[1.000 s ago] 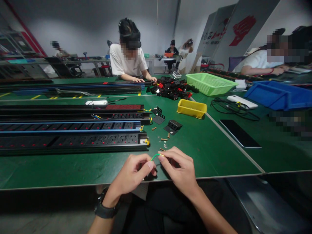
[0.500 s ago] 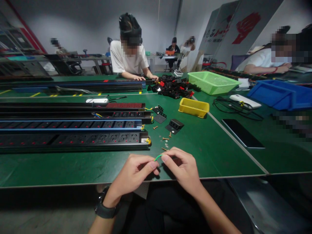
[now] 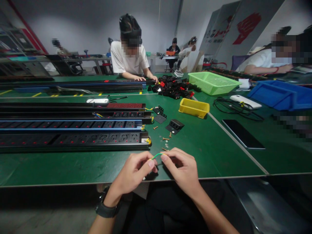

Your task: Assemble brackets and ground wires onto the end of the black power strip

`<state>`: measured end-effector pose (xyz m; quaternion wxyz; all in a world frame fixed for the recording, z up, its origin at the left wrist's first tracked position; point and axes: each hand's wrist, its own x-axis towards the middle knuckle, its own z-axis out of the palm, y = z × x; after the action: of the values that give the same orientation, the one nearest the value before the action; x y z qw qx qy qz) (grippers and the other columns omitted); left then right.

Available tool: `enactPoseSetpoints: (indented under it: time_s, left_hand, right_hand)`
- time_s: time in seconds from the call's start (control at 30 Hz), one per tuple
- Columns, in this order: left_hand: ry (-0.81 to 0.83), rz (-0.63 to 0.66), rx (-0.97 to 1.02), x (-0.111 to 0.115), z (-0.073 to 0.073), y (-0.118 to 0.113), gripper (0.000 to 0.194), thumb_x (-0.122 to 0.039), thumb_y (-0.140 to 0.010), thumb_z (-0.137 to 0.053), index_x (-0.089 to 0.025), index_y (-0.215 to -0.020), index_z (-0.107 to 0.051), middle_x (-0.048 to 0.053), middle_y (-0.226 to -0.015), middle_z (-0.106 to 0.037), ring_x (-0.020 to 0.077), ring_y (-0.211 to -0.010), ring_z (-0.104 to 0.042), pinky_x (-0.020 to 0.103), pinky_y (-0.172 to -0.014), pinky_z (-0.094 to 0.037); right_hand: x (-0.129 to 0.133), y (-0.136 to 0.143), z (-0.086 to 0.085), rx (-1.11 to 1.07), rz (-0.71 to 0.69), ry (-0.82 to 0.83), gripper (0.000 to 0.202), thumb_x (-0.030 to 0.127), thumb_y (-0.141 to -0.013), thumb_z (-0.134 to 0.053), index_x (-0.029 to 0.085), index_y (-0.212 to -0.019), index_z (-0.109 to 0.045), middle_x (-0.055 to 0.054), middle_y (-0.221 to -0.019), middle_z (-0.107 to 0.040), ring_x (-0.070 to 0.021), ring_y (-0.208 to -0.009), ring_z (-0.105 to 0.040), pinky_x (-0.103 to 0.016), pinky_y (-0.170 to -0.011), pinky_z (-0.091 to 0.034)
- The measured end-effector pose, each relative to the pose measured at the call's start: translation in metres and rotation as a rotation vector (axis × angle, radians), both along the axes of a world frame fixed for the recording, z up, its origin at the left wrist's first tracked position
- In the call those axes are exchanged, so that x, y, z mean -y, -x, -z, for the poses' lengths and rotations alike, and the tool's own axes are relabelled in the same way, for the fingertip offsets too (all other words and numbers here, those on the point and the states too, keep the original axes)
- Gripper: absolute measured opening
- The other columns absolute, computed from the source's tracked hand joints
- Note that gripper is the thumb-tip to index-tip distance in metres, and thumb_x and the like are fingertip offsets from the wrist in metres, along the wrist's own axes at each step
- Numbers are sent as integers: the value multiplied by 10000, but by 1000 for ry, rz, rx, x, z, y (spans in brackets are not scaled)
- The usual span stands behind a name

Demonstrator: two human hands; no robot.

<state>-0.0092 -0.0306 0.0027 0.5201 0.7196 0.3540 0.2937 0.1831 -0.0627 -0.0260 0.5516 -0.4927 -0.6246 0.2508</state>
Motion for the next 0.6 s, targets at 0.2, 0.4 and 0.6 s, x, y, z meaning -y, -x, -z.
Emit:
enactPoseSetpoints:
  time_s: [0.2, 0.4, 0.6]
  left_hand:
    - [48, -45, 85, -1, 5, 4, 408, -500, -987, -560, -157, -773, -613, 0, -615, -611, 107, -552, -498, 216, -534, -373]
    - [28, -143, 123, 0, 9, 5, 477, -571, -993, -530, -157, -769, -605, -11, -595, -571, 98, -523, -451, 219, -516, -353]
    - [-5, -133, 100, 1, 9, 5, 497, -561, -1024, -480, -152, -781, -624, -10, -610, -563, 93, -524, -445, 220, -518, -341]
  right_hand:
    - [3, 2, -2, 100, -35, -152, 111, 218, -945, -671, 192, -950, -779, -33, -739, -697, -138, -590, -574, -269, -526, -437]
    - [3, 7, -5, 236, -106, -265, 136, 141, -960, -609, 194, -952, -733, -45, -760, -699, -170, -684, -601, -313, -652, -486]
    - [3, 6, -4, 271, -131, -239, 168, 159, -975, -567, 197, -906, -716, -40, -720, -653, -170, -658, -572, -312, -641, -457]
